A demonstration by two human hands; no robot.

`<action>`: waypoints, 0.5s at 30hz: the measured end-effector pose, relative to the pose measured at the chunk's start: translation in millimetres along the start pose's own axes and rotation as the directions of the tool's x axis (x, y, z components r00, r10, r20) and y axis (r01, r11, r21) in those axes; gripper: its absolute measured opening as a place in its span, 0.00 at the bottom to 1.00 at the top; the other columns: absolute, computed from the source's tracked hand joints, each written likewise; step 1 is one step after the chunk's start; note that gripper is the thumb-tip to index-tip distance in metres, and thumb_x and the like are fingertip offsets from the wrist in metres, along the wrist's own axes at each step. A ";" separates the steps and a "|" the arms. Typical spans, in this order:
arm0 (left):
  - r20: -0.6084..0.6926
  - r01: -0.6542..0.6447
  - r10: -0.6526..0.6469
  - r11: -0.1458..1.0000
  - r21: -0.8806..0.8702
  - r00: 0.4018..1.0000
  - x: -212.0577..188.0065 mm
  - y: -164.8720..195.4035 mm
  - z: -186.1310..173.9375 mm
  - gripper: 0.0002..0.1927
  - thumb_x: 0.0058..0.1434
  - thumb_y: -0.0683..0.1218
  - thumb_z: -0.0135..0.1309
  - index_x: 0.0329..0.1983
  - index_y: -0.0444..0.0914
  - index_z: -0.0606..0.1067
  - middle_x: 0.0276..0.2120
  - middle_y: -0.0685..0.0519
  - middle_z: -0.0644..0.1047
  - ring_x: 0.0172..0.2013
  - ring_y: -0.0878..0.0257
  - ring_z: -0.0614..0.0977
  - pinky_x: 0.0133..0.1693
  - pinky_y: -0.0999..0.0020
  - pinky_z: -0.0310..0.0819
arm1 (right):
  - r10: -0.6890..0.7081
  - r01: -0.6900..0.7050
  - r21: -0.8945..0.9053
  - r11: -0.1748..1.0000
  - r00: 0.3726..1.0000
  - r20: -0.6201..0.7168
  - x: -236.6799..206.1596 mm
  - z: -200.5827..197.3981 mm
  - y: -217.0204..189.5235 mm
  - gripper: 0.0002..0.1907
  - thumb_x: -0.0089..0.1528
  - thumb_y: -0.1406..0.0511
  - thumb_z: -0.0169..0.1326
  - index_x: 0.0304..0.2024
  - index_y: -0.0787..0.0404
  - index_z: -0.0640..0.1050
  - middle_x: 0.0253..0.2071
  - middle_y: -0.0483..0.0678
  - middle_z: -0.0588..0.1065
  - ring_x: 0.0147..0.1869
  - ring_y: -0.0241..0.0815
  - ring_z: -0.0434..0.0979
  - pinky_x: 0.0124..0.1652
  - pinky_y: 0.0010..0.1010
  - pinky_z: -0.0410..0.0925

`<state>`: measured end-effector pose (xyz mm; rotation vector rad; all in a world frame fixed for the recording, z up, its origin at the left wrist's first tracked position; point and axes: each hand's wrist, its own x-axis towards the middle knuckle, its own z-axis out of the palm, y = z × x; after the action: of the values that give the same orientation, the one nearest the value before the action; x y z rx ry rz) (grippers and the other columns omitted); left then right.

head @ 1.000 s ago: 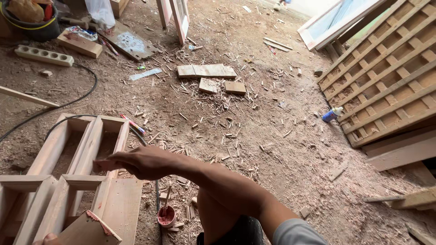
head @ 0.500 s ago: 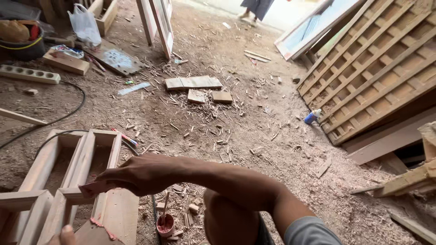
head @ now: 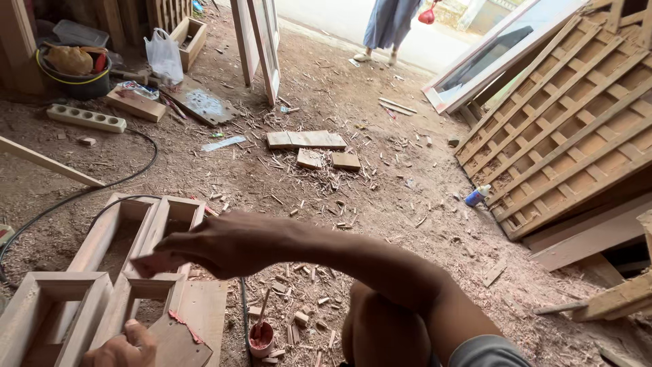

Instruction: The person sits on the floor and uses a small reddish putty to fill screw holes and gaps on a wooden frame. They repeatedly dip a small tool into a container of putty and apply it to the frame, smoothing it with their fingers.

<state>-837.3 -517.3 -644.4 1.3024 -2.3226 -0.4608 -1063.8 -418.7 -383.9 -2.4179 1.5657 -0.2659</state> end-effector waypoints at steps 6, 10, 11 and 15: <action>0.006 0.225 -0.226 0.974 0.028 0.974 0.6 0.7 2.4 0.26 0.69 0.56 0.42 0.38 0.34 0.85 0.24 0.40 0.82 0.30 0.50 0.86 0.50 0.63 0.80 | -0.060 0.058 0.058 0.997 0.998 0.032 -10.1 34.0 9.0 0.23 0.72 0.61 0.44 0.70 0.50 0.66 0.41 0.49 0.82 0.21 0.29 0.74 0.21 0.24 0.67; -0.014 0.254 -0.254 0.965 0.058 0.967 1.3 -2.8 6.8 0.25 0.68 0.57 0.43 0.39 0.35 0.85 0.26 0.40 0.82 0.31 0.49 0.86 0.49 0.61 0.79 | -0.014 0.009 0.077 0.997 0.998 0.064 -16.8 44.6 12.5 0.20 0.72 0.61 0.43 0.67 0.48 0.69 0.38 0.48 0.82 0.17 0.31 0.70 0.15 0.24 0.64; -0.018 0.265 -0.264 0.962 0.066 0.964 0.9 -3.9 7.3 0.25 0.68 0.57 0.43 0.39 0.35 0.85 0.26 0.40 0.82 0.32 0.48 0.85 0.49 0.60 0.79 | -0.002 -0.005 0.092 0.996 0.997 0.079 -17.9 46.0 12.2 0.21 0.72 0.61 0.42 0.68 0.48 0.68 0.37 0.48 0.82 0.17 0.31 0.70 0.16 0.24 0.63; -0.024 0.266 -0.265 0.960 0.085 0.964 8.0 2.1 7.7 0.25 0.67 0.58 0.43 0.39 0.37 0.84 0.28 0.40 0.82 0.33 0.47 0.85 0.49 0.58 0.78 | -0.028 0.019 0.142 0.990 0.998 0.063 -19.1 47.8 8.2 0.22 0.72 0.61 0.41 0.69 0.49 0.67 0.35 0.47 0.82 0.16 0.30 0.69 0.15 0.24 0.61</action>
<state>-846.6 -522.5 -648.3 1.6652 -2.1874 -0.4367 -1065.1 -399.4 -432.2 -2.3142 1.4404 -0.2895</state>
